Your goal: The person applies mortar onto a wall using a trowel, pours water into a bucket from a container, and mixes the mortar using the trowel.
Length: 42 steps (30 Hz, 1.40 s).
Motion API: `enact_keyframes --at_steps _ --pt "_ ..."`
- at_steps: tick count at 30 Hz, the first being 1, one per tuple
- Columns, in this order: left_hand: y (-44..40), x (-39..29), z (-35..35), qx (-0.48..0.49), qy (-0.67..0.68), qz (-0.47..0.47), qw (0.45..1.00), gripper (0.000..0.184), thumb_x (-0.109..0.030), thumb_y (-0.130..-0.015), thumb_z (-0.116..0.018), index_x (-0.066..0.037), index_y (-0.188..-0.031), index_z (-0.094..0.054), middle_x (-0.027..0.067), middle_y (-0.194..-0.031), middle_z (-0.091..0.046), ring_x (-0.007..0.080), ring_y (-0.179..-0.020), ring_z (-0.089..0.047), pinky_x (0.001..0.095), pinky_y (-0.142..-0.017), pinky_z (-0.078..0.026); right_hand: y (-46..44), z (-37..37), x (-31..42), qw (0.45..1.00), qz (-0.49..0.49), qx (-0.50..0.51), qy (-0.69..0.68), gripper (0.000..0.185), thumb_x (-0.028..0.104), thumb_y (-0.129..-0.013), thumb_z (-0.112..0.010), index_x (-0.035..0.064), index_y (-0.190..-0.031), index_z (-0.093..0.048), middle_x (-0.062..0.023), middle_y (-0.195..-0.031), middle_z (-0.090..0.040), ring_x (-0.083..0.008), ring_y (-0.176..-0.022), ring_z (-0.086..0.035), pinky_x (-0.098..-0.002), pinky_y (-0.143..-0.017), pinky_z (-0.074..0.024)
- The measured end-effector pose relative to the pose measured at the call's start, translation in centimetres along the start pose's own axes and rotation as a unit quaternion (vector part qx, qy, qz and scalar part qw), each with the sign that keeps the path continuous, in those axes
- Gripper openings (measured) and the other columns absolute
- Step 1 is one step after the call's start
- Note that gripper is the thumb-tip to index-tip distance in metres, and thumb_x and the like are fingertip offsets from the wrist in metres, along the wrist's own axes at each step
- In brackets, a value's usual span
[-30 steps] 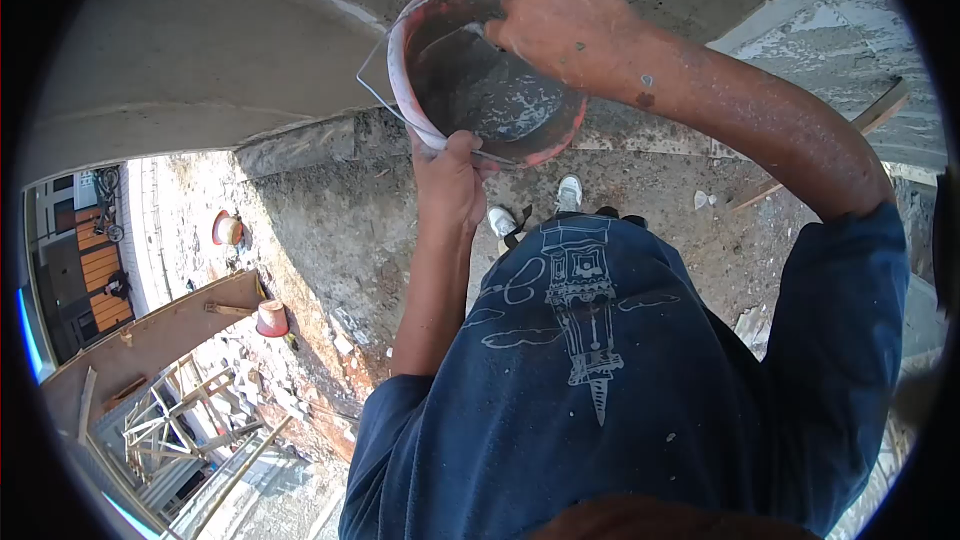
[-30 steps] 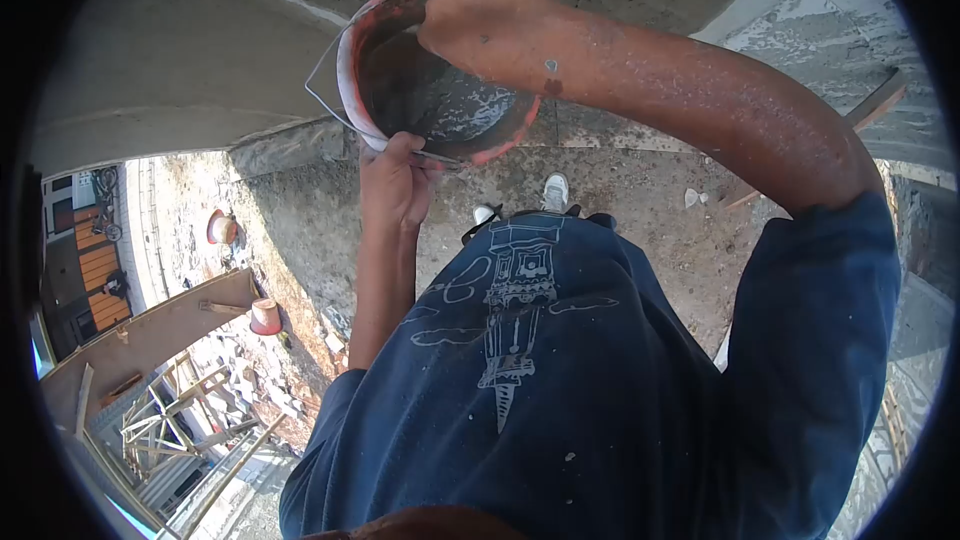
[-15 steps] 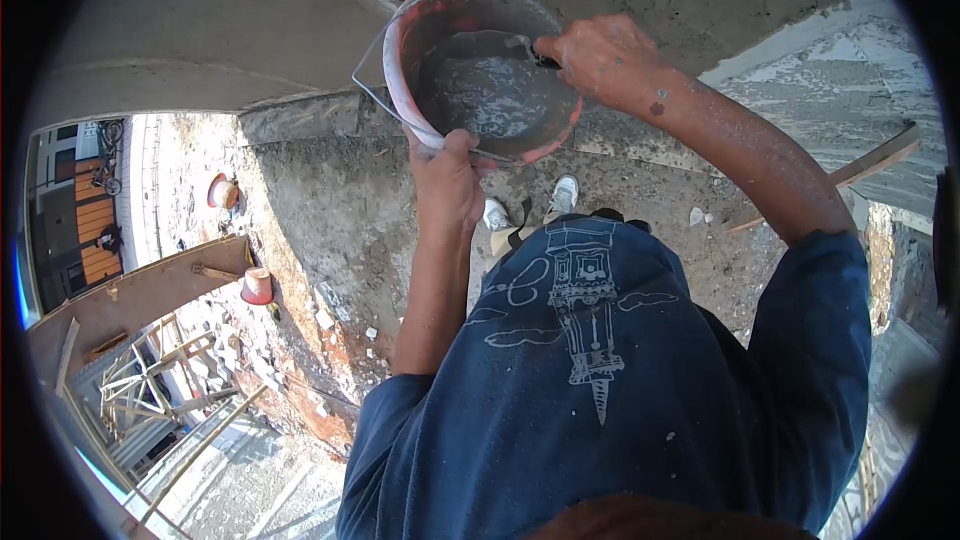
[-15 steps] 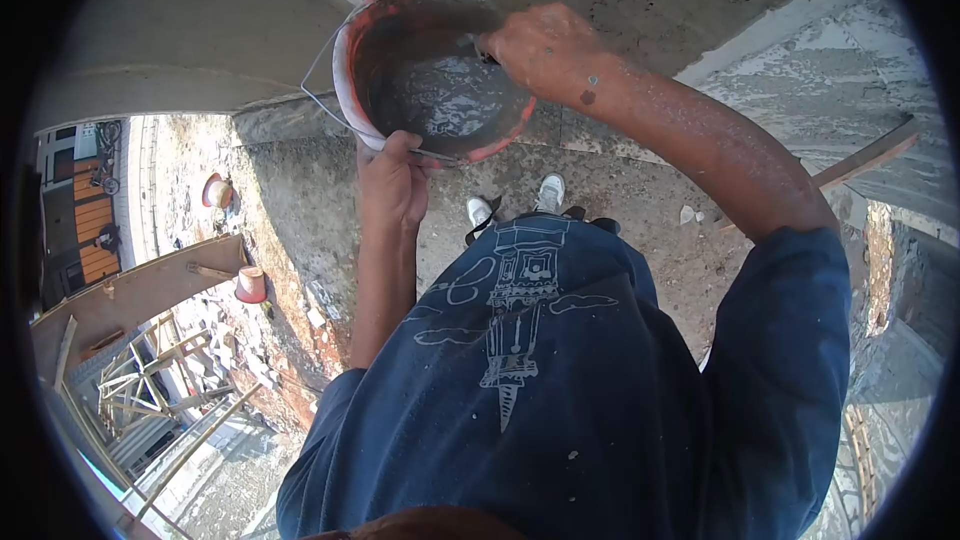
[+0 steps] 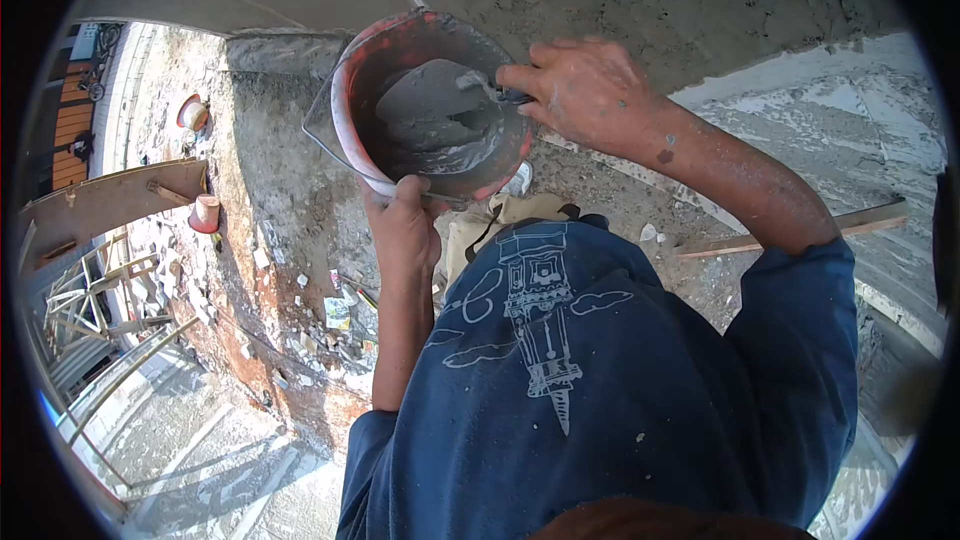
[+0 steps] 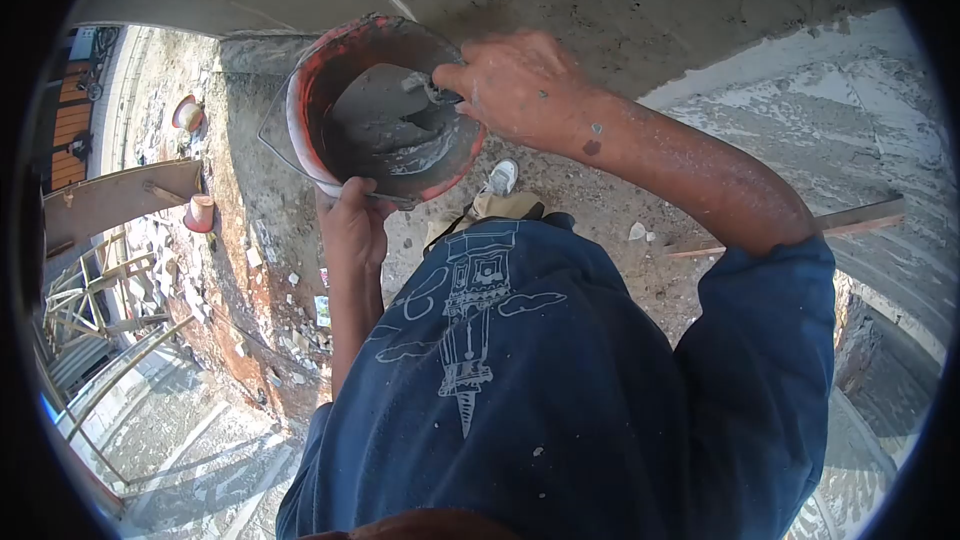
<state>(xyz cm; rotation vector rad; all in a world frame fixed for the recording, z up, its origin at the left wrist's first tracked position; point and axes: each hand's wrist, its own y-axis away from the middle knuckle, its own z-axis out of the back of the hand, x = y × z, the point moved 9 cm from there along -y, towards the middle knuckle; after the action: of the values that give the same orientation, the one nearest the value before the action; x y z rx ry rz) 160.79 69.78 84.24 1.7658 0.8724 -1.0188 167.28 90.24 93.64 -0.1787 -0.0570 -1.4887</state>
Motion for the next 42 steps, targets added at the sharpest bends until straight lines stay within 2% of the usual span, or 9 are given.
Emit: enact_keyframes --at_steps 3,6,18,23,27,32,35,38,42 --pt "3.5 1.4 0.5 -0.026 -0.019 0.008 0.999 0.054 0.003 -0.079 -0.053 0.001 -0.131 -0.041 0.0126 -0.106 -0.060 0.0176 -0.072 -0.065 0.0254 -0.048 -0.056 3.1 1.8 -0.6 0.992 -0.014 -0.097 0.074 0.032 0.026 -0.087 -0.070 0.0142 -0.116 -0.065 -0.0099 -0.088 -0.068 -0.0286 -0.085 -0.071 -0.0429 -0.075 -0.0571" --pt "7.1 2.7 0.5 -0.033 -0.029 -0.013 0.999 0.062 0.000 -0.079 -0.055 -0.003 -0.137 -0.035 0.0105 -0.103 -0.055 0.0159 -0.074 -0.060 0.0266 -0.050 -0.054 5.6 -3.1 -1.1 0.986 -0.118 0.110 0.046 0.032 0.028 -0.087 -0.069 0.0134 -0.116 -0.066 -0.0117 -0.088 -0.070 -0.0316 -0.088 -0.071 -0.0436 -0.079 -0.0559" --pt "32.2 12.2 10.5 -0.254 0.112 0.085 0.957 0.046 0.003 -0.082 -0.057 -0.002 -0.127 -0.046 0.0094 -0.097 -0.061 0.0176 -0.067 -0.064 0.0285 -0.050 -0.055 19.3 -10.1 18.8 0.929 0.113 0.253 -0.244 0.045 0.033 -0.082 -0.069 0.0130 -0.122 -0.068 -0.0166 -0.095 -0.073 -0.0351 -0.096 -0.070 -0.0465 -0.085 -0.0529" --pt "44.7 16.5 13.6 -0.348 0.162 0.102 0.918 0.061 -0.004 -0.085 -0.063 -0.002 -0.141 -0.039 0.0181 -0.123 -0.058 0.0310 -0.099 -0.065 0.0428 -0.078 -0.059 24.7 -11.5 24.2 0.856 0.221 0.321 -0.340 0.045 0.031 -0.080 -0.072 0.0137 -0.121 -0.067 -0.0152 -0.098 -0.073 -0.0340 -0.097 -0.069 -0.0455 -0.085 -0.0531" --pt "51.6 18.5 10.2 -0.483 0.185 0.115 0.848 0.018 -0.003 -0.080 -0.055 0.007 -0.095 -0.053 0.0237 -0.102 -0.062 0.0337 -0.080 -0.068 0.0451 -0.068 -0.061 29.2 -14.2 23.0 0.781 0.269 0.328 -0.458 0.041 0.030 -0.082 -0.070 0.0122 -0.118 -0.067 -0.0146 -0.093 -0.072 -0.0321 -0.092 -0.069 -0.0447 -0.079 -0.0529" --pt "54.4 24.3 5.6 -0.530 0.229 0.141 0.804 0.024 -0.001 -0.074 -0.052 0.008 -0.096 -0.052 0.0232 -0.100 -0.063 0.0365 -0.077 -0.067 0.0437 -0.064 -0.061 31.1 -17.4 9.6 0.592 0.165 0.554 -0.562 0.036 0.031 -0.091 -0.067 0.0035 -0.114 -0.066 -0.0035 -0.077 -0.064 -0.0142 -0.066 -0.059 -0.0317 -0.061 -0.0478" --pt "52.6 25.5 0.4 -0.533 0.246 0.150 0.795 0.029 -0.001 -0.072 -0.053 0.008 -0.099 -0.052 0.0224 -0.094 -0.064 0.0346 -0.069 -0.067 0.0408 -0.061 -0.061 26.0 -18.7 -7.1 0.621 0.006 0.473 -0.625 0.043 0.030 -0.096 -0.063 -0.0017 -0.126 -0.060 0.0002 -0.072 -0.059 -0.0070 -0.059 -0.052 -0.0263 -0.056 -0.0440" --pt "51.8 28.4 -1.6 -0.523 0.258 0.157 0.797 0.022 -0.001 -0.072 -0.054 0.006 -0.094 -0.053 0.0219 -0.090 -0.064 0.0351 -0.069 -0.067 0.0424 -0.061 -0.060 21.2 -2.9 -27.4 0.800 -0.138 0.089 -0.576 0.046 0.036 -0.097 -0.063 0.0018 -0.127 -0.061 0.0031 -0.066 -0.054 -0.0048 -0.054 -0.049 -0.0239 -0.052 -0.0415" --pt "46.5 26.9 -7.4 -0.474 0.286 0.156 0.818 0.027 0.001 -0.075 -0.055 0.005 -0.101 -0.050 0.0160 -0.084 -0.063 0.0322 -0.059 -0.066 0.0428 -0.055 -0.061 27.9 10.1 -27.3 0.917 -0.126 0.043 -0.376 0.040 0.032 -0.089 -0.069 0.0112 -0.123 -0.065 0.0001 -0.067 -0.057 -0.0106 -0.059 -0.056 -0.0283 -0.057 -0.0448"
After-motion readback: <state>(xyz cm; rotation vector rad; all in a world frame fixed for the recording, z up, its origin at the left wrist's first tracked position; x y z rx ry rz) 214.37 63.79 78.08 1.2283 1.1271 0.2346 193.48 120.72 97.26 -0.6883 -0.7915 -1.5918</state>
